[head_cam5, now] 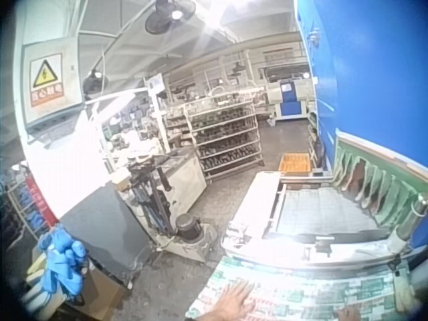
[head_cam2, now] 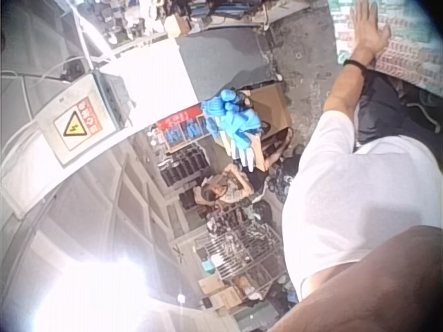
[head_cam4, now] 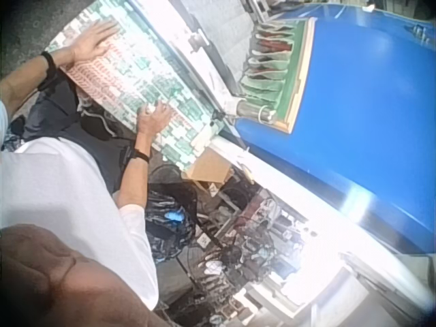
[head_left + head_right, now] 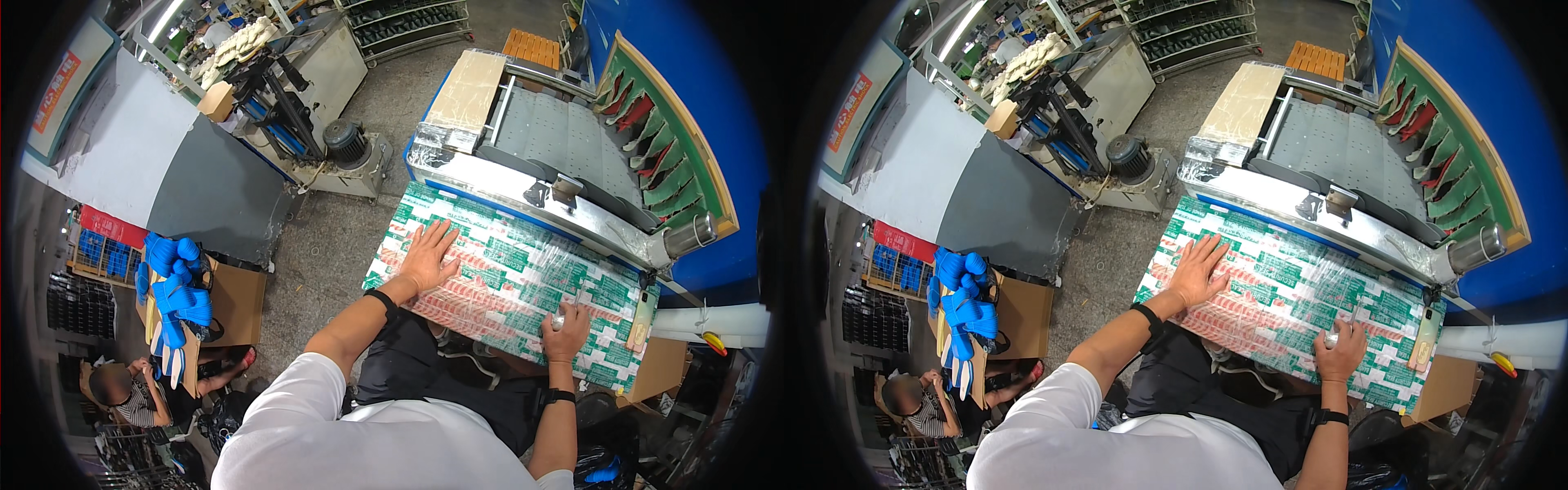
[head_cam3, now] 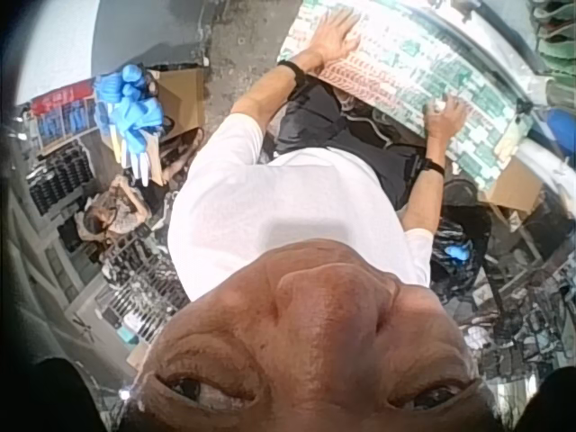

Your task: Checking and lacing shoes in a manufacturing facility.

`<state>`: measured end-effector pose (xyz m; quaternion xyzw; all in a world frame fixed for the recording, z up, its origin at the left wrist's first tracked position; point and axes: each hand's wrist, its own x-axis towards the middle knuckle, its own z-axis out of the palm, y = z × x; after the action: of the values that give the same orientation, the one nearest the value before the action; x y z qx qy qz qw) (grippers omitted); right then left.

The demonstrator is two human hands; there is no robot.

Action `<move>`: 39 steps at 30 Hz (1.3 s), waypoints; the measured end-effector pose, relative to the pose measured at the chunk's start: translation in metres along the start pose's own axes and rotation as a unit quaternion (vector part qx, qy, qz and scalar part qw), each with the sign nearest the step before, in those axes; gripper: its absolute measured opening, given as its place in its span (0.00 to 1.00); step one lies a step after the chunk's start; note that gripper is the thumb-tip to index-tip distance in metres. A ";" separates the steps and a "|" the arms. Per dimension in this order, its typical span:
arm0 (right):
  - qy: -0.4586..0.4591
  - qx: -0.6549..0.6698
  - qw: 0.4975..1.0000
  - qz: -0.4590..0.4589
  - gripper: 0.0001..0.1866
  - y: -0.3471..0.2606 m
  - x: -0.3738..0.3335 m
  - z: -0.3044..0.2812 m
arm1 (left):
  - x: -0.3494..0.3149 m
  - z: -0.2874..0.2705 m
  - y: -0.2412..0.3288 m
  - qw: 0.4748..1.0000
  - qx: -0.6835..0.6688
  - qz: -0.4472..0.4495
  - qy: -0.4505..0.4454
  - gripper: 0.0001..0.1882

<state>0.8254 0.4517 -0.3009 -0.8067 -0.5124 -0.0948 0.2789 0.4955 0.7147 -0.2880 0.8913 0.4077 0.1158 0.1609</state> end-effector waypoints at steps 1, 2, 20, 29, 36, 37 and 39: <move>0.000 -0.001 1.000 0.000 0.22 0.000 0.000 0.000 | 0.000 0.000 0.000 1.000 0.000 0.000 0.000 0.42; 0.000 -0.001 1.000 0.000 0.22 0.000 0.000 0.000 | 0.000 0.000 0.000 1.000 -0.001 0.000 0.000 0.42; 0.007 -0.006 1.000 -0.003 0.22 0.001 0.000 -0.001 | 0.000 0.005 -0.001 1.000 -0.002 0.007 0.018 0.41; 0.001 -0.001 1.000 0.004 0.22 -0.003 0.001 -0.002 | -0.001 0.001 -0.002 1.000 -0.004 0.005 0.018 0.41; -0.005 -0.009 1.000 0.006 0.22 0.002 -0.001 -0.002 | 0.000 0.001 0.001 1.000 -0.001 0.003 0.003 0.43; -0.005 -0.011 1.000 0.006 0.22 0.005 -0.002 -0.003 | 0.001 0.004 0.003 1.000 -0.003 0.004 0.002 0.43; -0.011 -0.013 1.000 0.019 0.22 0.012 -0.005 -0.009 | 0.007 0.013 0.009 1.000 -0.015 0.014 0.001 0.43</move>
<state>0.8354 0.4392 -0.2998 -0.8210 -0.4983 -0.0871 0.2646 0.5113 0.7120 -0.2960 0.8945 0.3933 0.1252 0.1718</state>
